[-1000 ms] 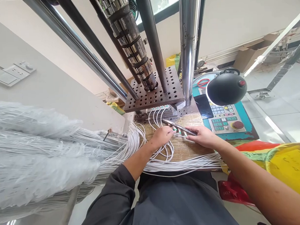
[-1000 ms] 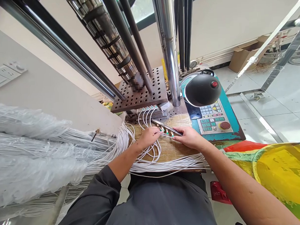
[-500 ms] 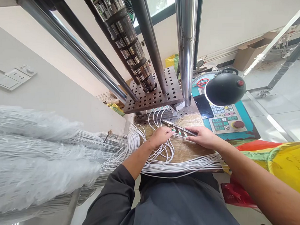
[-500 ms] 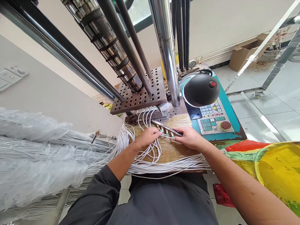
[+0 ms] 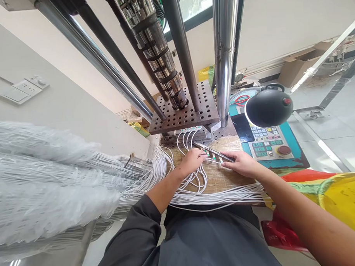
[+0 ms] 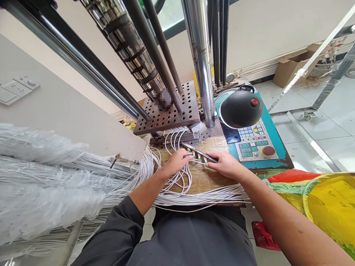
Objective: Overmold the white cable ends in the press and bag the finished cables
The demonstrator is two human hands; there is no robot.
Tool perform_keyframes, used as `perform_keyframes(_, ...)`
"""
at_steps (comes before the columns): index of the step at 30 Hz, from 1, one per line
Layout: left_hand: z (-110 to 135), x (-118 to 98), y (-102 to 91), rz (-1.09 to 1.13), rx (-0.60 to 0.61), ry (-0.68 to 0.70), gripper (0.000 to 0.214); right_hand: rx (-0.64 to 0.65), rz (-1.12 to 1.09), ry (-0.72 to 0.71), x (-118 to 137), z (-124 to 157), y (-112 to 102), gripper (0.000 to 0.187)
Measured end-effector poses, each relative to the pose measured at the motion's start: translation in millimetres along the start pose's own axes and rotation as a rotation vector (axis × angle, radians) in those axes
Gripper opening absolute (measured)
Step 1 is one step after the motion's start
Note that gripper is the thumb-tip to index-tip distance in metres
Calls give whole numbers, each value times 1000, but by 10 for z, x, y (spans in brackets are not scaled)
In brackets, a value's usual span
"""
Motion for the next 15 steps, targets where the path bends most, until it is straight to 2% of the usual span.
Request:
perform_keyframes(4,54,49,-150,23,-151,-74,34,-9,-21,11,20,8,-8,55)
perform_keyframes(9,88,126,-313,-216,-304,-180,40,-12,-21,-4,8,4,-2,53)
perform_keyframes(11,82,149,-327,-304,-291,-206,39,-22,-21,-2,5,4,-10,55)
perform_keyframes(15,62,152,-291,-375,-173,-169,37,-23,-7,20,11,10,-17,56)
Point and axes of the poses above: each hand's wrist, its own z-axis away from the middle knuckle, its own y-axis out of the palm, x = y × z, the point moved 8 cm from there along -z, towards the middle knuckle, and after that the axes turned 6 degrees about z, right-handed, at the moved point
